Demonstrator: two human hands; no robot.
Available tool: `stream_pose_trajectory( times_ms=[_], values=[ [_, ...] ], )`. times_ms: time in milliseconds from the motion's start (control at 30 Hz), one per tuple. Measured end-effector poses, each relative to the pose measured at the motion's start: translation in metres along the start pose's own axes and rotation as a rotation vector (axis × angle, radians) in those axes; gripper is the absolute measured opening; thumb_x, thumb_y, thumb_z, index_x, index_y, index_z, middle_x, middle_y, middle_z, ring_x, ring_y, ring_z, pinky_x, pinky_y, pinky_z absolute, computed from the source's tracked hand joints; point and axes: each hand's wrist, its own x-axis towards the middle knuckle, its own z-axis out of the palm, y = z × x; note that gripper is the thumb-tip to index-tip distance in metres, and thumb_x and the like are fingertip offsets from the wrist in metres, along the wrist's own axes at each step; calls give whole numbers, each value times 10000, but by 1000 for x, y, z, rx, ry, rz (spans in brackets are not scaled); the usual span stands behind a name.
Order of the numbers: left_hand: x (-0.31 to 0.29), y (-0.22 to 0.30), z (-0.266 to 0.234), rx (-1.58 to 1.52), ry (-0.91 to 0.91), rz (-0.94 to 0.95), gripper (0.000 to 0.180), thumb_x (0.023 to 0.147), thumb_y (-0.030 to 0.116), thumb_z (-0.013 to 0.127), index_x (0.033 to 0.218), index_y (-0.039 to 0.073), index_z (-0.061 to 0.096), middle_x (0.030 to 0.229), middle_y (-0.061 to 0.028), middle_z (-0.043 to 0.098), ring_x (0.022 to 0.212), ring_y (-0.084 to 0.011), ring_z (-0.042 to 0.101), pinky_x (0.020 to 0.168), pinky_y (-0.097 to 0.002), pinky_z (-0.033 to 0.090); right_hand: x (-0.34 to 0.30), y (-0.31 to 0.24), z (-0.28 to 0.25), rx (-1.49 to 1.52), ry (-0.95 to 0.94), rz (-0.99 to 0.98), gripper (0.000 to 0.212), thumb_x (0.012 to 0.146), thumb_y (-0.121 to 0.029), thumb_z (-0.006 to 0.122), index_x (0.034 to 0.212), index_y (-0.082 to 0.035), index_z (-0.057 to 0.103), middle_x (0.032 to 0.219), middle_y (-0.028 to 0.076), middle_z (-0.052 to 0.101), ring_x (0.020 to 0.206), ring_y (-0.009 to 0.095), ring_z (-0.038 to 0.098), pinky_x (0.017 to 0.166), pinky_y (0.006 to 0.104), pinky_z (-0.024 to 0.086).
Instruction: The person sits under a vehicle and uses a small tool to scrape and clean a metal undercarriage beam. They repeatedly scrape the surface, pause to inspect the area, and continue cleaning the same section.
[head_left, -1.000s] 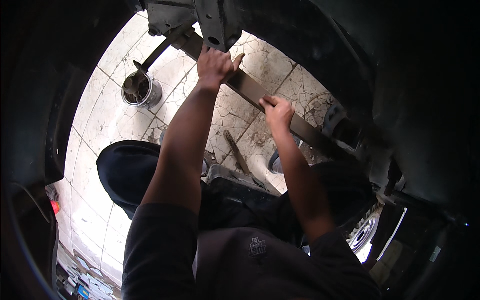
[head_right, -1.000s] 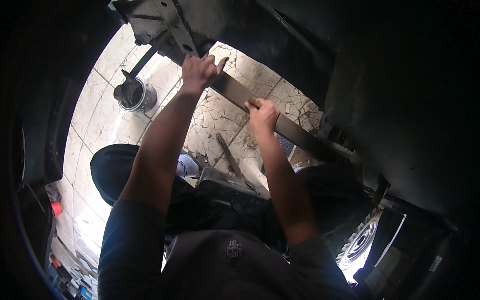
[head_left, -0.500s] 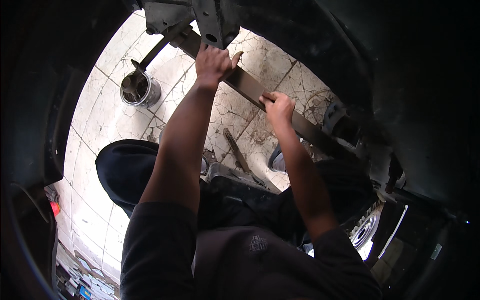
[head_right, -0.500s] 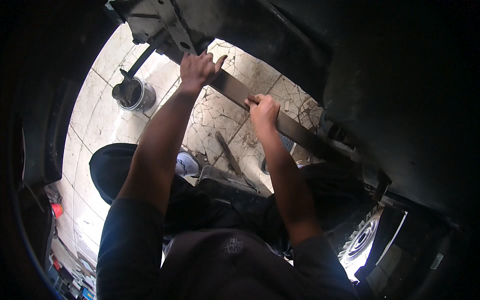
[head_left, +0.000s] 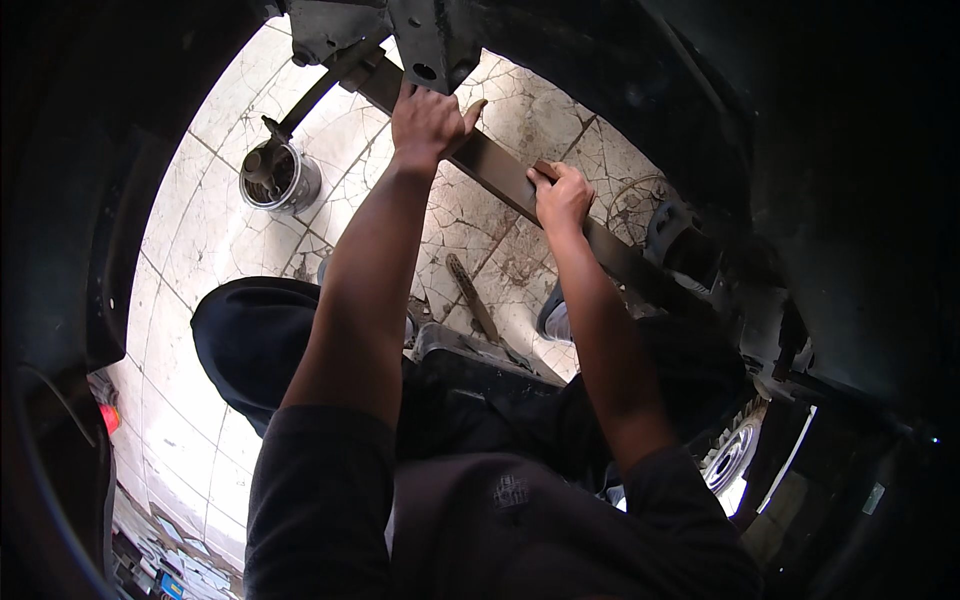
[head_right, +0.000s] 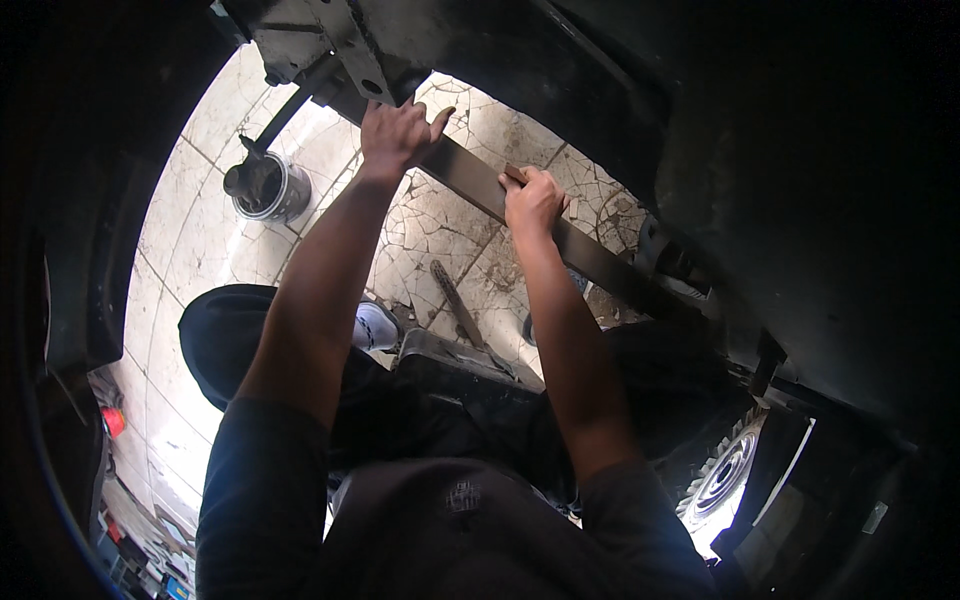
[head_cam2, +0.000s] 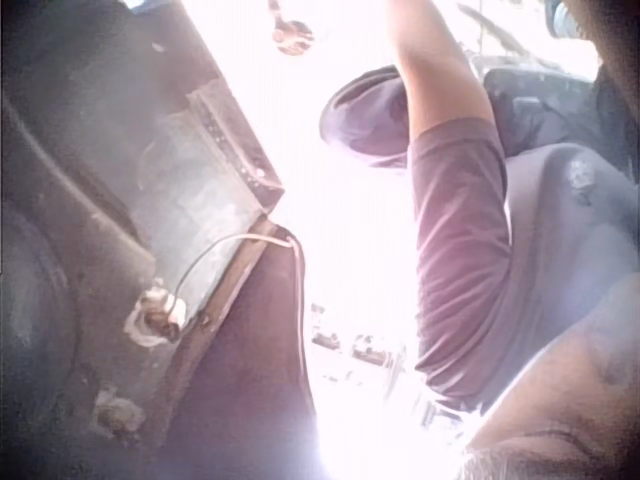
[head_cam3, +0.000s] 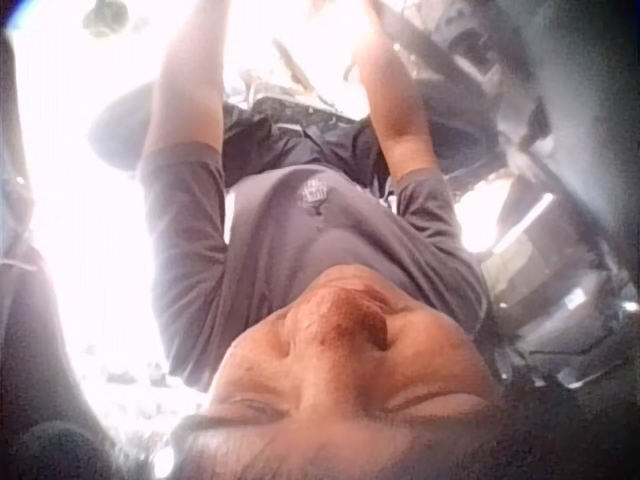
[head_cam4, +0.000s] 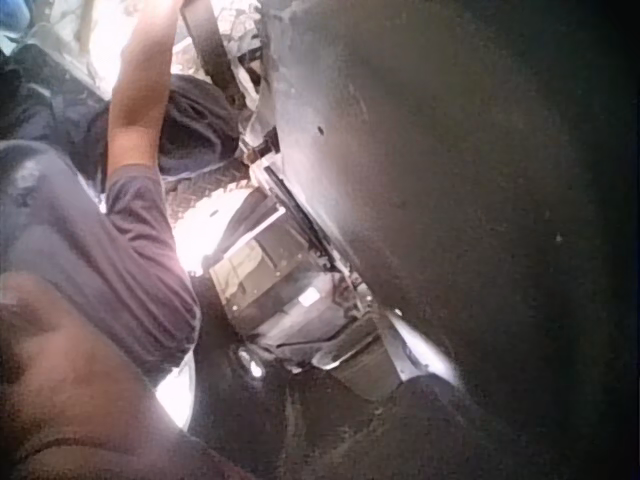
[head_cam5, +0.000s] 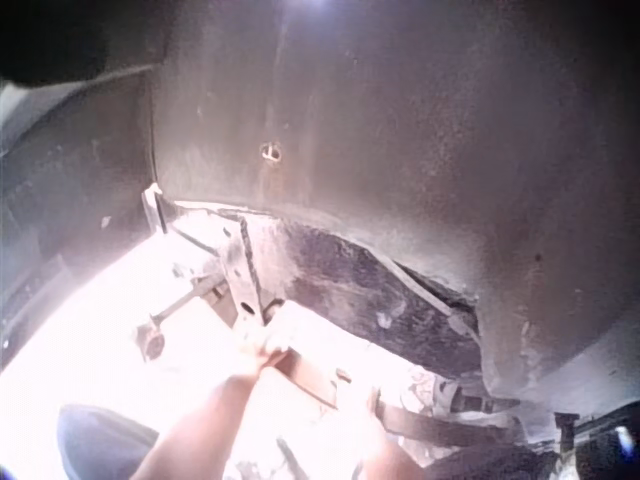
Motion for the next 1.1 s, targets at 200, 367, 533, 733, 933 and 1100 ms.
stream_pose_trajectory(
  times_ms=[200,367,533,733,933,1100],
  values=[
    [-2,0,-4,10,-14,-5,601,984,613,545,692,121,728,667,-142,705,665,-288,708,910,-409,461,-45,-5,-7,-13,-82,56,233,815,-322,857,912,-120,795,893,128,759,883,365,691,819,462,490],
    [0,-1,5,12,63,16,590,969,612,571,659,129,711,646,-131,696,615,-291,693,863,-426,475,-3,-9,-5,-79,-63,134,235,835,-375,831,871,-151,769,897,110,727,893,346,681,841,492,377],
    [-2,0,5,23,100,32,576,957,601,598,635,132,688,618,-119,679,606,-275,688,850,-425,477,-15,1,0,-63,-89,126,210,829,-344,841,868,-150,769,842,117,725,873,358,681,865,480,358],
    [1,4,-3,0,-10,-13,599,979,617,549,681,126,718,644,-125,699,644,-286,700,861,-423,478,-20,-6,-4,-109,-48,114,260,832,-385,833,925,-150,772,884,146,742,901,389,681,864,515,398],
    [4,5,-10,31,-66,-13,608,991,618,522,715,120,736,699,-129,723,694,-280,717,863,-419,475,-24,-11,0,-89,-48,108,287,858,-366,816,886,-93,733,882,139,742,904,382,680,898,496,373],
    [-2,1,-5,37,-53,-19,602,989,614,520,728,118,740,715,-126,723,714,-272,696,890,-425,441,-40,-19,-10,-123,-41,48,271,845,-374,826,870,-118,743,881,117,735,890,354,680,873,494,367]
  ],
)
